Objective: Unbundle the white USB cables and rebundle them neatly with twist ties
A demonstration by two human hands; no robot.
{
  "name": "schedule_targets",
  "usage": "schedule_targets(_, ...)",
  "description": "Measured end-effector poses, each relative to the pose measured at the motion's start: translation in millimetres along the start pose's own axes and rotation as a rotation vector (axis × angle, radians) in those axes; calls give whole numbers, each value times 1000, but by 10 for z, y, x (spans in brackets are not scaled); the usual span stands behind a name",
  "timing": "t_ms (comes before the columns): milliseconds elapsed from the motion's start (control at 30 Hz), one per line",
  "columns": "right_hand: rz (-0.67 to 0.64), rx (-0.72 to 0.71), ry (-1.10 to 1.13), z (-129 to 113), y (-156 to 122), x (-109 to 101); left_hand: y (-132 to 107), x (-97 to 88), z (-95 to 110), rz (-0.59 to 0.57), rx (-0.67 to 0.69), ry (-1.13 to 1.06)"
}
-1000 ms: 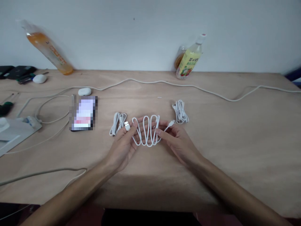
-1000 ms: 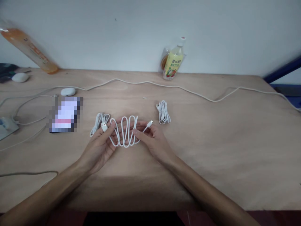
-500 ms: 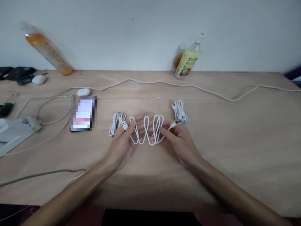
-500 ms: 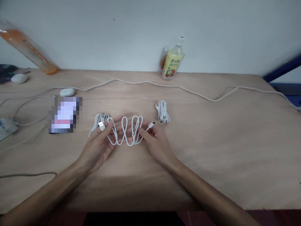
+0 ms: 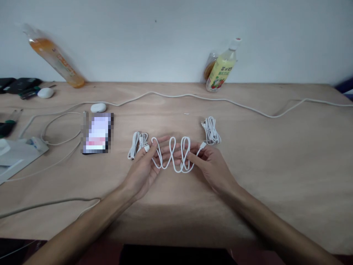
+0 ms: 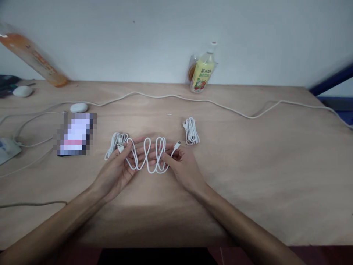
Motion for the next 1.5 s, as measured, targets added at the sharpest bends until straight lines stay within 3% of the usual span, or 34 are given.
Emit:
schedule_targets(200,-53,-21,-34,-13,-9,36,-3,-5,-6,5,-10,-1)
schedule_targets(433,-20,-5,-55,-31,-14,31,-10,-10,2,22,-15,4)
schedule_targets(1133,-10,84,115,47,-1,5,50,-44,-32,31,-27,-117)
schedule_targets(1500,-10,107,9,85,-2,-7,6,5,-20,2,-23,-83)
Point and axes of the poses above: each hand's wrist, its own y-axis towards the middle knuckle, its own x-axis out of the palm, z = x × y, the point moved 6 cm from there along y, towards the middle knuckle, and after that the axes turned 11 degrees about x, right-handed, at the moved point
